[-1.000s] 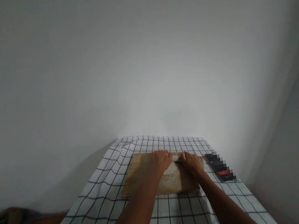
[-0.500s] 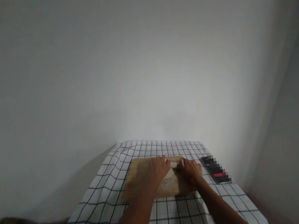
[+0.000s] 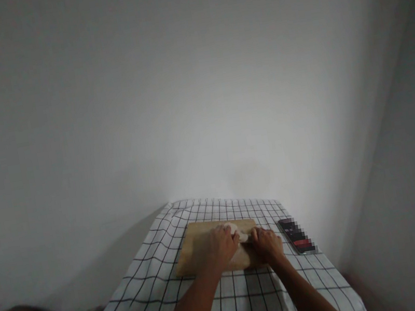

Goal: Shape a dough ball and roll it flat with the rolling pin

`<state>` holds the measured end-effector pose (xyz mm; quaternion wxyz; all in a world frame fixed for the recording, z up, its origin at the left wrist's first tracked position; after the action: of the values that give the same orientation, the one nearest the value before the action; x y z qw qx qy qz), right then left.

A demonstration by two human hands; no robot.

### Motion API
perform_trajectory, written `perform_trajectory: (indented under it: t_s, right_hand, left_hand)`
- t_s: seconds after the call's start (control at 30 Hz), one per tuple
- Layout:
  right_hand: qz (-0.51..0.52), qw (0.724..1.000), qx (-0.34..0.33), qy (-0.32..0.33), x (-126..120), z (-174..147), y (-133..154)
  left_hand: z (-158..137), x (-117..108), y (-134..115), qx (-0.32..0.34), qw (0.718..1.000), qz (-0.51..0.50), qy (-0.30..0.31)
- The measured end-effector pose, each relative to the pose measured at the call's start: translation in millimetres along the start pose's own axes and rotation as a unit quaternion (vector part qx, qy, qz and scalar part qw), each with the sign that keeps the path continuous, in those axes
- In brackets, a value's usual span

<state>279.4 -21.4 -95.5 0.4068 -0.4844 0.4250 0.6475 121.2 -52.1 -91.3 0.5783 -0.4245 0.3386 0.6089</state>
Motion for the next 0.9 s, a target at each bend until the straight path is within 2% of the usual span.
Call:
perform_trajectory:
  t_s: [0.23, 0.37, 0.47, 0.57, 0.73, 0.9]
  right_hand:
    - [-0.008, 0.999, -0.017, -0.043, -5, -17, 8]
    - [-0.006, 0.998, 0.019, -0.067, -2, -15, 0]
    - [-0.017, 0.995, 0.012, -0.101, -5, -13, 2]
    - [-0.017, 0.992, -0.015, -0.121, -5, -12, 17]
    - [0.031, 0.992, -0.073, -0.099, 9, -11, 52]
    - [0.067, 0.992, -0.082, -0.066, 22, -4, 60]
  left_hand:
    - [-21, -2, -3, 0.015, 1.0, -0.007, -0.021]
    - [-25, -3, 0, 0.01, 0.999, -0.014, -0.028]
    - [-28, -9, 7, 0.012, 0.999, -0.021, -0.025]
    - [-32, -22, 22, 0.007, 0.999, -0.021, -0.027]
    - [-40, -46, 52, -0.022, 1.0, 0.001, -0.009]
    - [-43, -57, 50, -0.008, 1.0, 0.011, -0.003]
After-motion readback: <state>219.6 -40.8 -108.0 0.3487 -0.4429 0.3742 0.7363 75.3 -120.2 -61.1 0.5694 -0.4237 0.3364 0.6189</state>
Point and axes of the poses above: each hand's wrist, its own z-axis towards the middle knuckle, its own x-axis out of the palm, y = z × x, the point moved 10 cm from there along z, towards the middle knuckle, and after that the axes turned 3 degrees about x, right-handed, at the moved point
